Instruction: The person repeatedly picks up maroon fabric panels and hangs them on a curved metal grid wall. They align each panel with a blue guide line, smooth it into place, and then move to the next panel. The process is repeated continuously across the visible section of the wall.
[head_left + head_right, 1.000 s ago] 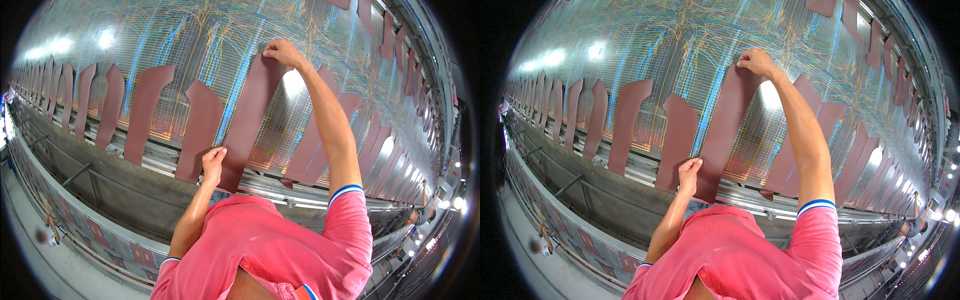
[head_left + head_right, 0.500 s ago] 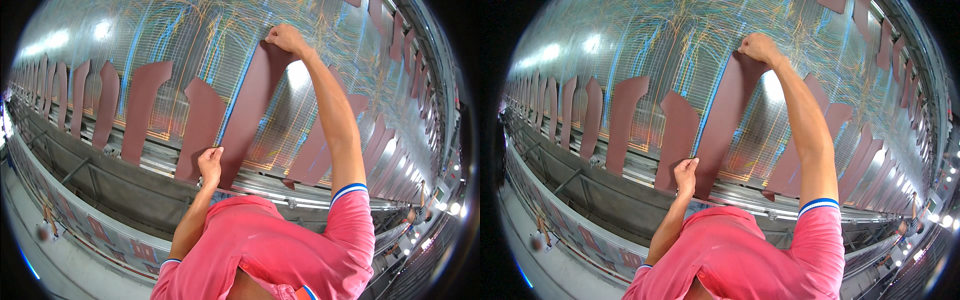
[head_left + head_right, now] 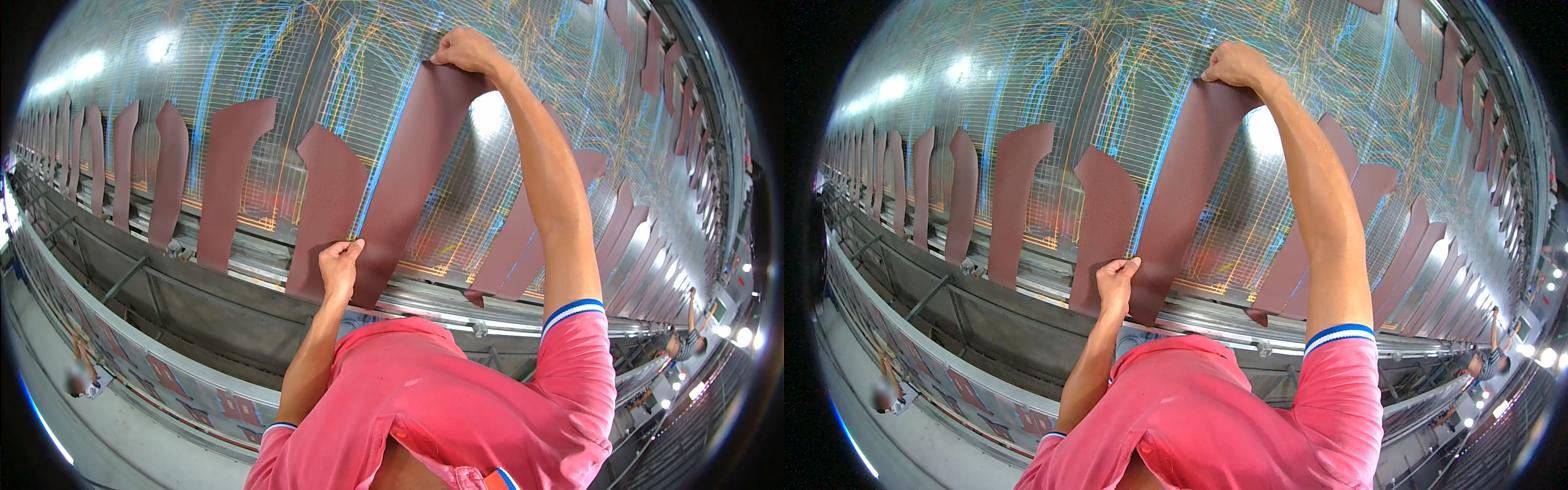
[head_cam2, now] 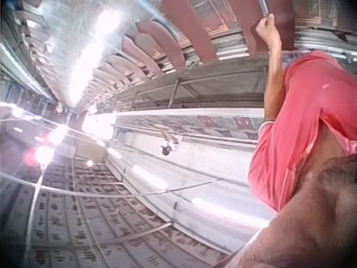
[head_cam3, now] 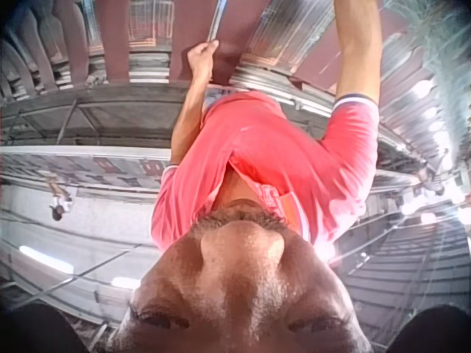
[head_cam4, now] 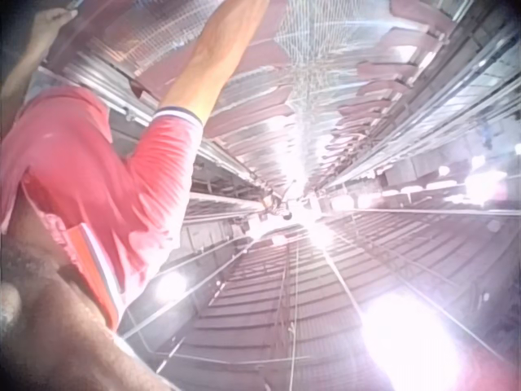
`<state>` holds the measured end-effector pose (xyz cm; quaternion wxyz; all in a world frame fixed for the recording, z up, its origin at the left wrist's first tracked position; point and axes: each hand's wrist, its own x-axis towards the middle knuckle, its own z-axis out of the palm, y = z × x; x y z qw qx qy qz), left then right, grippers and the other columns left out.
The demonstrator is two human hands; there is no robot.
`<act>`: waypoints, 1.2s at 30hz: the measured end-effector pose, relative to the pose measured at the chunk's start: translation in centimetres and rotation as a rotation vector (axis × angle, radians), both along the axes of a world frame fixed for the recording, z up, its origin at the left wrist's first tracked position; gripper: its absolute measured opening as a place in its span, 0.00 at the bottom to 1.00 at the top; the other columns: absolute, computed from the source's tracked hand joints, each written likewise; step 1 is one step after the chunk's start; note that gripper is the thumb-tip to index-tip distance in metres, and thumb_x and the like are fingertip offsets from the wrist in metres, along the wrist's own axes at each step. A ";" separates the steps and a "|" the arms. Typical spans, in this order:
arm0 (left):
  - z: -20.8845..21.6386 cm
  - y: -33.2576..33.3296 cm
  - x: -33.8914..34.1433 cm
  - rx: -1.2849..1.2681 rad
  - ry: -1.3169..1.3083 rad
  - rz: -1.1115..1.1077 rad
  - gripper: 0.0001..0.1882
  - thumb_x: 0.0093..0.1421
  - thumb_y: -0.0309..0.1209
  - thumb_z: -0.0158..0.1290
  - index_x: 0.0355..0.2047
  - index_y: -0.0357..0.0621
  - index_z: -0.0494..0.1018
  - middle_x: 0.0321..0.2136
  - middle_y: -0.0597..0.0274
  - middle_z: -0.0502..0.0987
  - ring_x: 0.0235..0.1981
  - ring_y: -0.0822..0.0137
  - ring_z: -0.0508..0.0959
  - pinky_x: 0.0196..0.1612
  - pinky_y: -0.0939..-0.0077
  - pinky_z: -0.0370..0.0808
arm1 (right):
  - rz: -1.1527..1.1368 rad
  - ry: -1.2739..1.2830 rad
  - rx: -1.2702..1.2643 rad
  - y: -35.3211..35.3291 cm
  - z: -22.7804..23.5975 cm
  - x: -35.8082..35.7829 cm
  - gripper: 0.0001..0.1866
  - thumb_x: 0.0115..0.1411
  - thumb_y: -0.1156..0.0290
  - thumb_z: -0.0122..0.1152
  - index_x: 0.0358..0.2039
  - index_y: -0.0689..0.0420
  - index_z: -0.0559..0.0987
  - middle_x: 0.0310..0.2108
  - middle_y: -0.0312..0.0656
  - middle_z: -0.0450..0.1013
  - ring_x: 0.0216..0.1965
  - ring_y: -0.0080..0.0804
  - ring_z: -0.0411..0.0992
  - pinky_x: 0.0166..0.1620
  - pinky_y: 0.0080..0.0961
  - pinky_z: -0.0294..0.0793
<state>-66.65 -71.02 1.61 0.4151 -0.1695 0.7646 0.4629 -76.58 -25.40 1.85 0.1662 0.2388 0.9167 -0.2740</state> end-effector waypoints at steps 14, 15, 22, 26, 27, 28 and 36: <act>0.1 0.0 -0.1 0.009 0.017 -0.010 0.13 0.56 0.31 0.63 0.22 0.33 0.77 0.15 0.79 0.62 0.18 0.83 0.58 0.20 0.77 0.51 | -0.015 -0.017 0.043 -0.1 -0.9 -0.1 0.15 0.50 0.56 0.69 0.34 0.53 0.86 0.33 0.49 0.81 0.36 0.45 0.79 0.42 0.40 0.77; 0.1 0.0 -0.2 -0.015 0.037 -0.043 0.13 0.56 0.31 0.63 0.22 0.33 0.77 0.14 0.79 0.62 0.18 0.83 0.57 0.19 0.77 0.51 | -0.009 -0.004 0.057 0.0 -1.1 -0.2 0.16 0.50 0.56 0.69 0.34 0.53 0.86 0.33 0.49 0.80 0.37 0.46 0.79 0.42 0.40 0.76; -0.2 0.1 -0.1 -0.080 0.012 -0.038 0.13 0.55 0.33 0.64 0.25 0.32 0.79 0.13 0.77 0.65 0.17 0.83 0.60 0.19 0.78 0.54 | -0.013 0.050 -0.013 1.0 -2.8 -0.4 0.17 0.47 0.57 0.69 0.32 0.56 0.85 0.31 0.50 0.80 0.34 0.45 0.78 0.40 0.39 0.76; 0.0 0.2 -0.2 -0.092 0.028 -0.064 0.13 0.55 0.33 0.64 0.26 0.31 0.80 0.13 0.76 0.66 0.16 0.82 0.60 0.18 0.78 0.55 | -0.080 -0.001 -0.077 1.1 -2.3 -0.2 0.17 0.46 0.59 0.70 0.29 0.60 0.84 0.27 0.51 0.79 0.30 0.41 0.77 0.36 0.37 0.74; -0.2 0.1 -0.2 -0.085 0.028 -0.063 0.13 0.55 0.33 0.64 0.26 0.31 0.80 0.13 0.76 0.66 0.16 0.82 0.60 0.18 0.78 0.55 | -0.054 -0.010 -0.065 1.2 -2.5 -0.2 0.17 0.47 0.59 0.69 0.29 0.61 0.83 0.27 0.51 0.79 0.30 0.41 0.77 0.36 0.37 0.74; -0.4 0.0 -0.2 -0.077 0.027 -0.063 0.13 0.55 0.33 0.64 0.26 0.31 0.80 0.13 0.75 0.66 0.16 0.82 0.60 0.19 0.78 0.55 | -0.051 0.000 -0.041 1.3 -2.7 -0.1 0.17 0.47 0.59 0.69 0.29 0.61 0.83 0.27 0.51 0.79 0.30 0.42 0.77 0.36 0.37 0.74; -0.5 0.2 -0.1 -0.096 0.027 -0.038 0.14 0.55 0.34 0.64 0.25 0.32 0.79 0.13 0.75 0.66 0.16 0.82 0.60 0.18 0.77 0.55 | -0.150 -0.025 -0.084 -0.5 -0.5 -0.7 0.15 0.47 0.62 0.70 0.29 0.62 0.84 0.28 0.50 0.79 0.32 0.40 0.77 0.36 0.37 0.74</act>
